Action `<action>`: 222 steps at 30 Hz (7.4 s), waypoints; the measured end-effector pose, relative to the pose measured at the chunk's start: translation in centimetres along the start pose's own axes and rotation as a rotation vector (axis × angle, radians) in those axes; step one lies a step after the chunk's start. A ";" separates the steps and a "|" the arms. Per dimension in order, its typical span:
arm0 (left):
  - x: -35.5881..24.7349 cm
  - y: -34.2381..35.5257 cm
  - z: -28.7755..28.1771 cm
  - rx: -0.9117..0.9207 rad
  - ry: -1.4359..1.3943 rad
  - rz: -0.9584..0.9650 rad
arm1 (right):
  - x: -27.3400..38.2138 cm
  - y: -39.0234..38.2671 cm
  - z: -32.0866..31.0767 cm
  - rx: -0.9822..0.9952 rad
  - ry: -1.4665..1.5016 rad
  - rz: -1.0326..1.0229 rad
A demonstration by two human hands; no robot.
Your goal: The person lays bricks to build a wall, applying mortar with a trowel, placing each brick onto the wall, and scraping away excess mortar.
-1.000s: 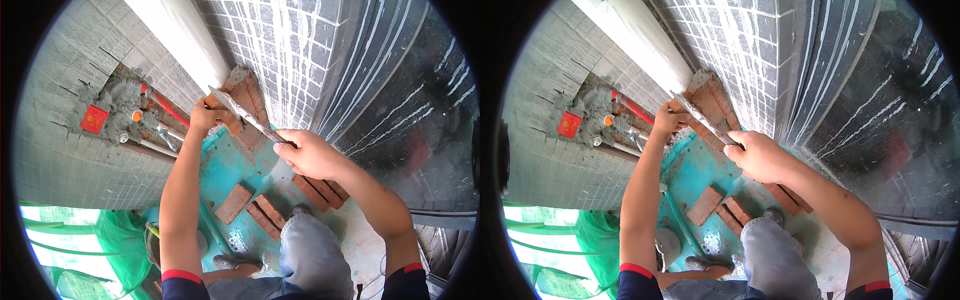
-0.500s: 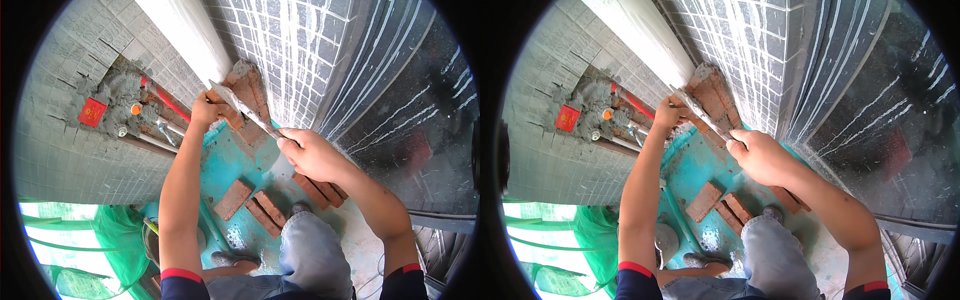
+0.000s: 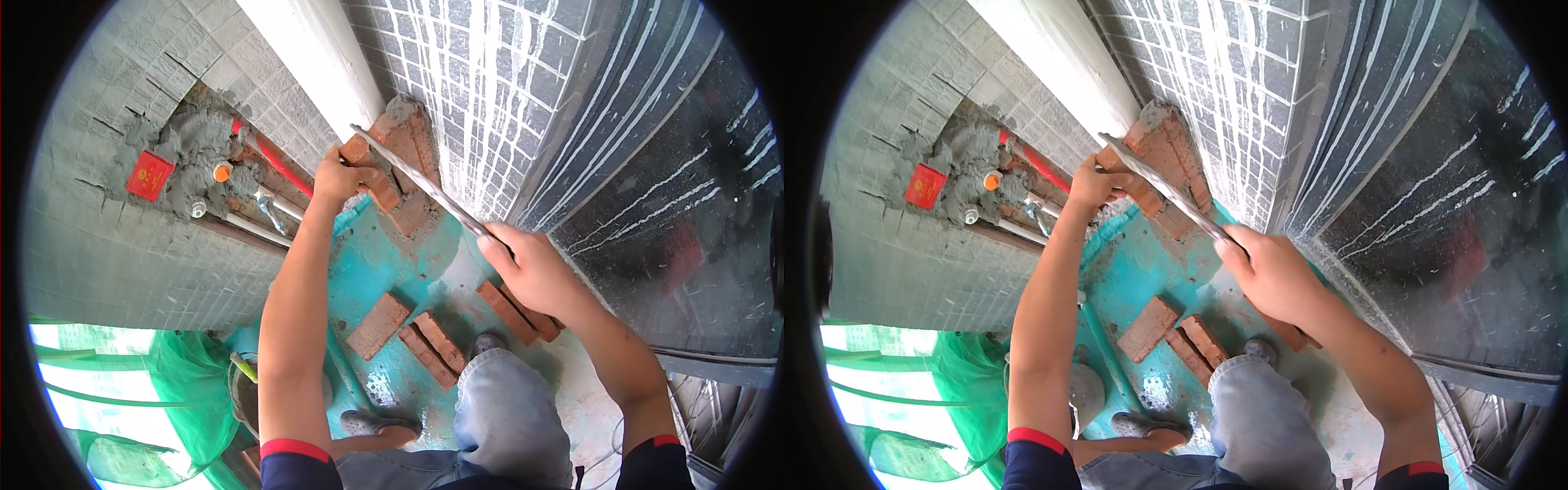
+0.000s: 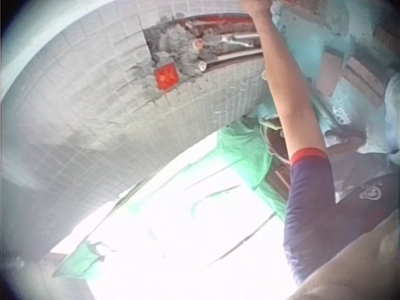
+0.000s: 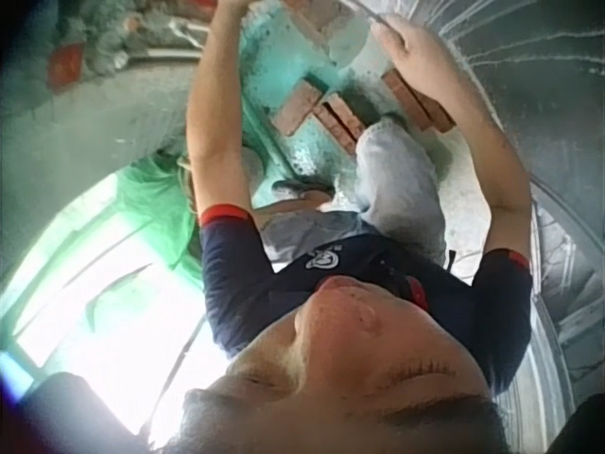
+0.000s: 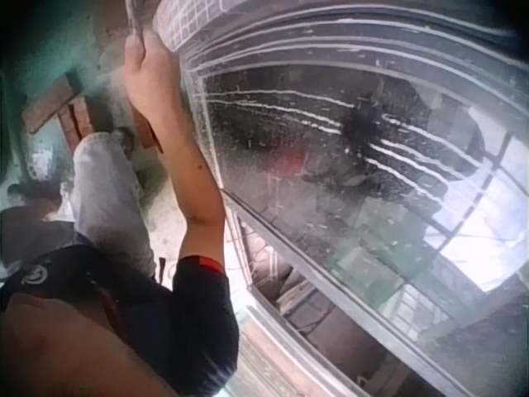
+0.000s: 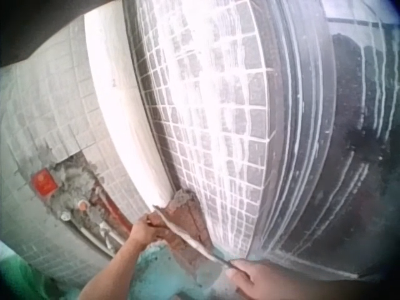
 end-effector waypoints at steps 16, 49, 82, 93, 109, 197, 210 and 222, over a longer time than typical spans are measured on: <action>-0.4 -0.3 -0.2 -0.045 0.012 -0.005 | -9.9 -0.2 6.1 0.069 -0.484 0.046; -0.1 0.2 -0.1 -0.025 0.015 0.000 | -13.5 -5.2 16.7 0.234 0.890 0.959; 0.0 -32.6 -10.2 0.379 0.310 0.317 | 3.7 -0.2 -0.8 -0.247 0.489 -0.009; 7.3 -39.4 -10.3 0.370 0.612 0.262 | -8.2 -7.2 13.1 0.306 -0.269 0.067; 8.0 -37.7 -14.1 0.285 0.547 0.261 | -12.2 -2.8 22.7 0.023 -0.216 0.381; 9.9 -37.2 -28.1 -0.789 -0.396 0.061 | 14.5 -21.4 15.6 0.035 0.758 -0.161; 7.2 -37.1 -26.2 -0.417 -0.614 0.099 | 19.0 -23.8 26.0 0.318 0.290 -0.474; 12.0 -37.6 -21.7 -0.301 -0.643 -0.323 | 17.8 -25.2 21.4 0.038 0.077 -0.340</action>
Point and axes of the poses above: each hand's wrist, its own y-axis towards the middle knuckle, its own z-axis out of the palm, x = y × z, the point moved 10 cm from there along y, towards the middle knuckle, and after that the axes turned 15 degrees about -x, right-handed, at the moved point
